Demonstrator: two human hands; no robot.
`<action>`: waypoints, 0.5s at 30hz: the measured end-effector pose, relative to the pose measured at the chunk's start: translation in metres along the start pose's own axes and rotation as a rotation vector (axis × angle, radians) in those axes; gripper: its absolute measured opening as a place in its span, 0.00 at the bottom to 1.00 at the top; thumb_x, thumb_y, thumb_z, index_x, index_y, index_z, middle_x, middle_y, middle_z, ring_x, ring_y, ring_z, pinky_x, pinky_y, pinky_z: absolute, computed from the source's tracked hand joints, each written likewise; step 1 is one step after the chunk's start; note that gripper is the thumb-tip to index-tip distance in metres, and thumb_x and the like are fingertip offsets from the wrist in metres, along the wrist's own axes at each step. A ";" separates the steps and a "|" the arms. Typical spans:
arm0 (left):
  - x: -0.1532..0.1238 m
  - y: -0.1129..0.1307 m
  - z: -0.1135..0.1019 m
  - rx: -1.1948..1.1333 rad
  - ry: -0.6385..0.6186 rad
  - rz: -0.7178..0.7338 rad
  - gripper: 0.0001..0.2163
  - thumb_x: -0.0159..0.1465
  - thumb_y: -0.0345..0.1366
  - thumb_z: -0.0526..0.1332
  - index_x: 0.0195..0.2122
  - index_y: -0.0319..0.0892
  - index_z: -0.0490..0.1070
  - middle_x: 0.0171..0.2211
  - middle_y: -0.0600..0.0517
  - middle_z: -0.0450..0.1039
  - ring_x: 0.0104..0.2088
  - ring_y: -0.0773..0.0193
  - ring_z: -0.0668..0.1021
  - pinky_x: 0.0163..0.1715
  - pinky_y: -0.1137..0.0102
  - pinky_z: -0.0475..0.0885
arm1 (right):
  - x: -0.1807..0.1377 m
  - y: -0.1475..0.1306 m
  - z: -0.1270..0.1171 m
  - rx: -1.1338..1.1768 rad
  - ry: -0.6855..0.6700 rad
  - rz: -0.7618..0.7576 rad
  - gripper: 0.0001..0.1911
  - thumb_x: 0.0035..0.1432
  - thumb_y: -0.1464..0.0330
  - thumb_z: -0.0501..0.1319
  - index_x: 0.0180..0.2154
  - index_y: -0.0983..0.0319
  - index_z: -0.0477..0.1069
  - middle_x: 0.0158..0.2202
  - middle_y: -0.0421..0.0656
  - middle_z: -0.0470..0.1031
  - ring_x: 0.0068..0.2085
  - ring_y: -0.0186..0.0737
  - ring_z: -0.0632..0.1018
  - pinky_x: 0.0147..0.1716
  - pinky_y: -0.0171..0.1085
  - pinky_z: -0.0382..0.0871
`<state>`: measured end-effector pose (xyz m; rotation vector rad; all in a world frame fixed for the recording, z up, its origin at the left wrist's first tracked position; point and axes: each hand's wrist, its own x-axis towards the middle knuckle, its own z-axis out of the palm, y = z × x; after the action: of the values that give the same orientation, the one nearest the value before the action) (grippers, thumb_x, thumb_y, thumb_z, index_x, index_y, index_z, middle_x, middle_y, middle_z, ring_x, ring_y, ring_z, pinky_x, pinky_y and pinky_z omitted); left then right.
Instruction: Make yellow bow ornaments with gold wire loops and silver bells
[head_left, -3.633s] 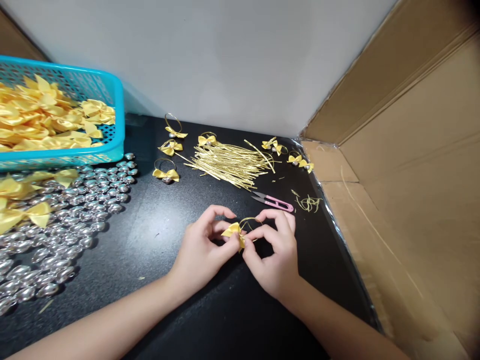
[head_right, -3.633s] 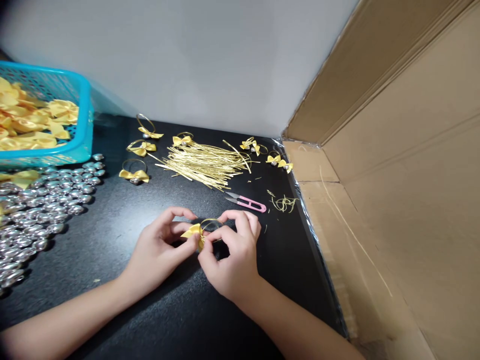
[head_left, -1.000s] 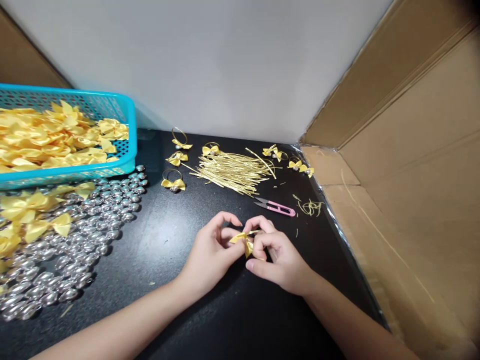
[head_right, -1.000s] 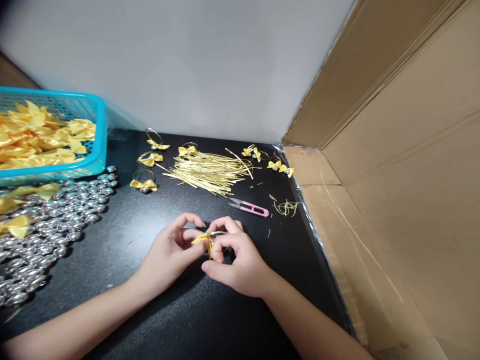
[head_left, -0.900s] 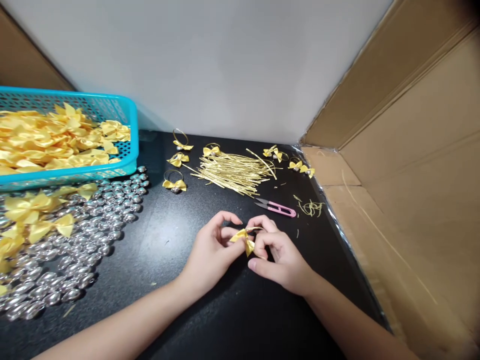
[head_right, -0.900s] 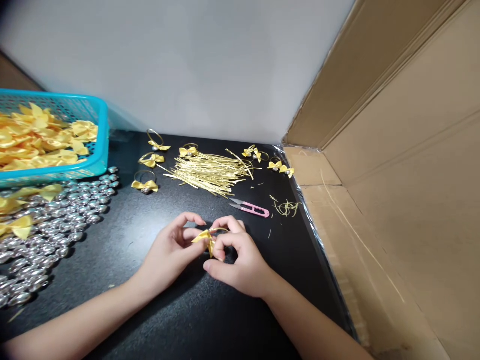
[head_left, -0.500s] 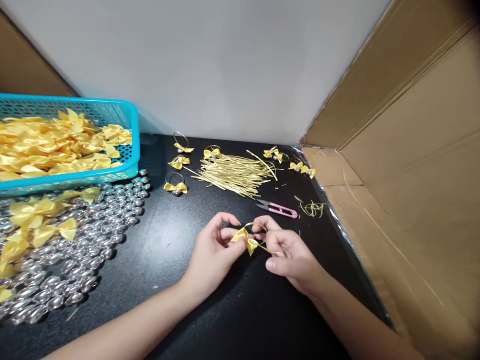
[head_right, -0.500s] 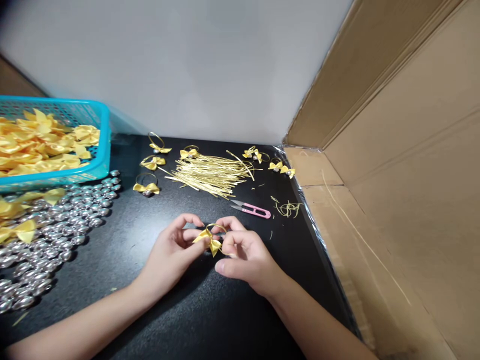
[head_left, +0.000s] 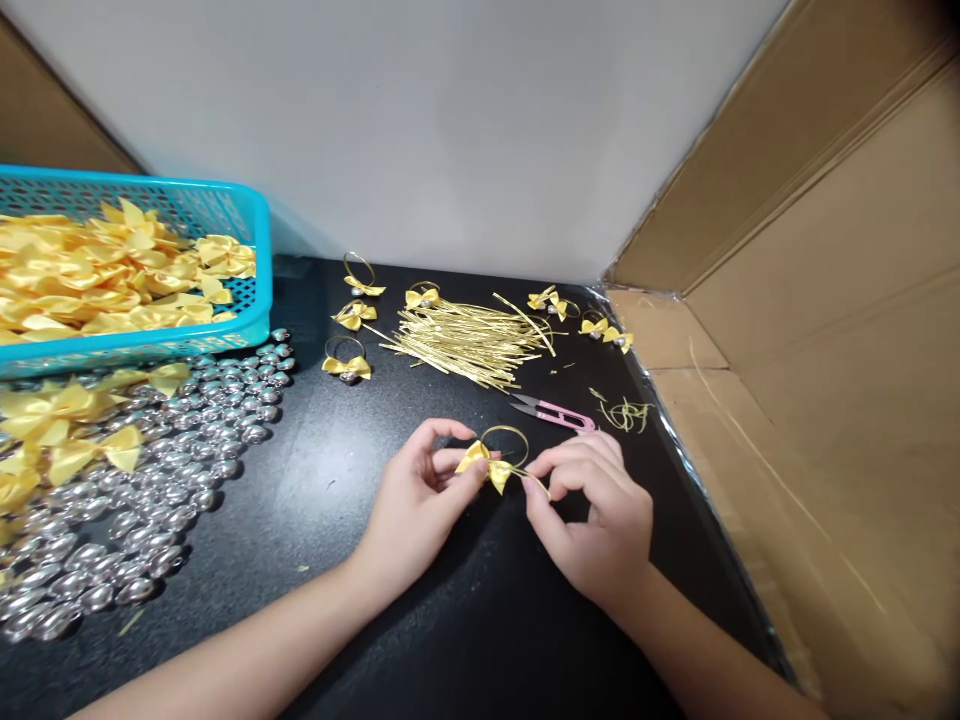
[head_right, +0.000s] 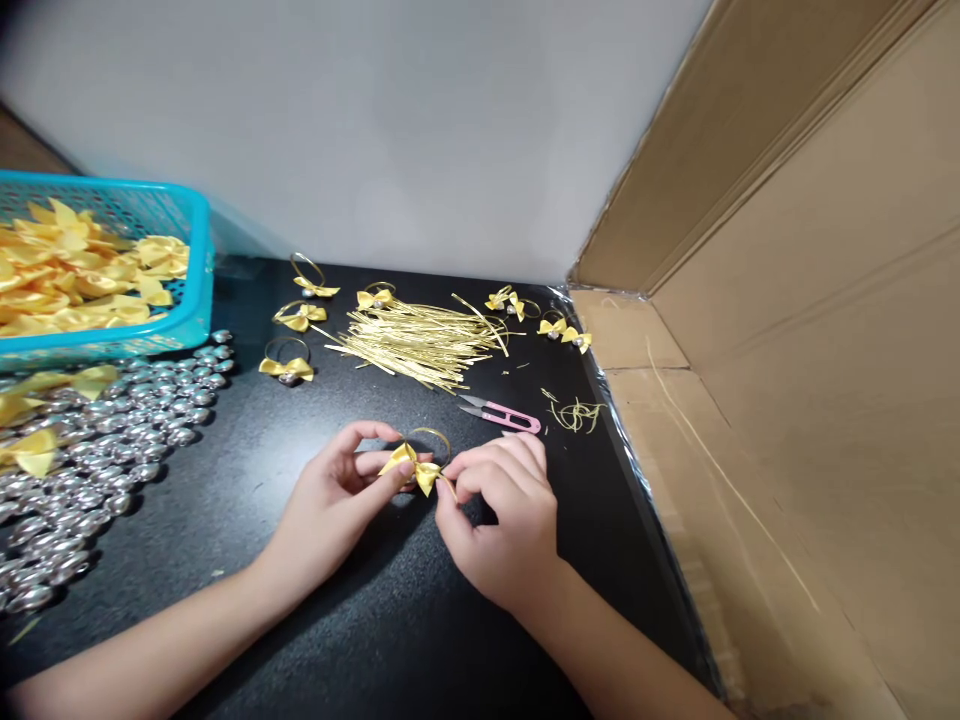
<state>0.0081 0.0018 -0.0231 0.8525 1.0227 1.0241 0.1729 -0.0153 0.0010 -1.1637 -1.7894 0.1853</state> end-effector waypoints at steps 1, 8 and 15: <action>0.000 0.001 0.000 0.002 -0.009 0.002 0.16 0.57 0.38 0.70 0.40 0.43 0.64 0.27 0.55 0.81 0.29 0.66 0.81 0.33 0.73 0.72 | -0.001 0.000 0.001 0.052 -0.014 0.053 0.13 0.54 0.79 0.61 0.28 0.57 0.60 0.27 0.37 0.77 0.28 0.36 0.77 0.37 0.42 0.70; -0.001 0.000 -0.001 0.087 -0.031 0.062 0.09 0.61 0.37 0.66 0.38 0.43 0.67 0.28 0.55 0.79 0.30 0.65 0.81 0.33 0.73 0.72 | -0.005 0.000 0.002 0.227 -0.316 0.257 0.19 0.51 0.77 0.60 0.45 0.58 0.60 0.24 0.33 0.72 0.25 0.33 0.74 0.31 0.35 0.70; -0.005 -0.007 -0.003 0.282 -0.074 0.157 0.04 0.64 0.36 0.62 0.38 0.43 0.69 0.29 0.53 0.78 0.31 0.64 0.81 0.32 0.73 0.72 | -0.006 0.003 0.006 -0.084 -0.231 0.112 0.02 0.57 0.71 0.63 0.32 0.59 0.70 0.19 0.34 0.66 0.23 0.33 0.69 0.32 0.39 0.60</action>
<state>0.0062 -0.0044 -0.0288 1.2086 1.0651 0.9845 0.1703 -0.0162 -0.0072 -1.3488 -1.9492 0.3242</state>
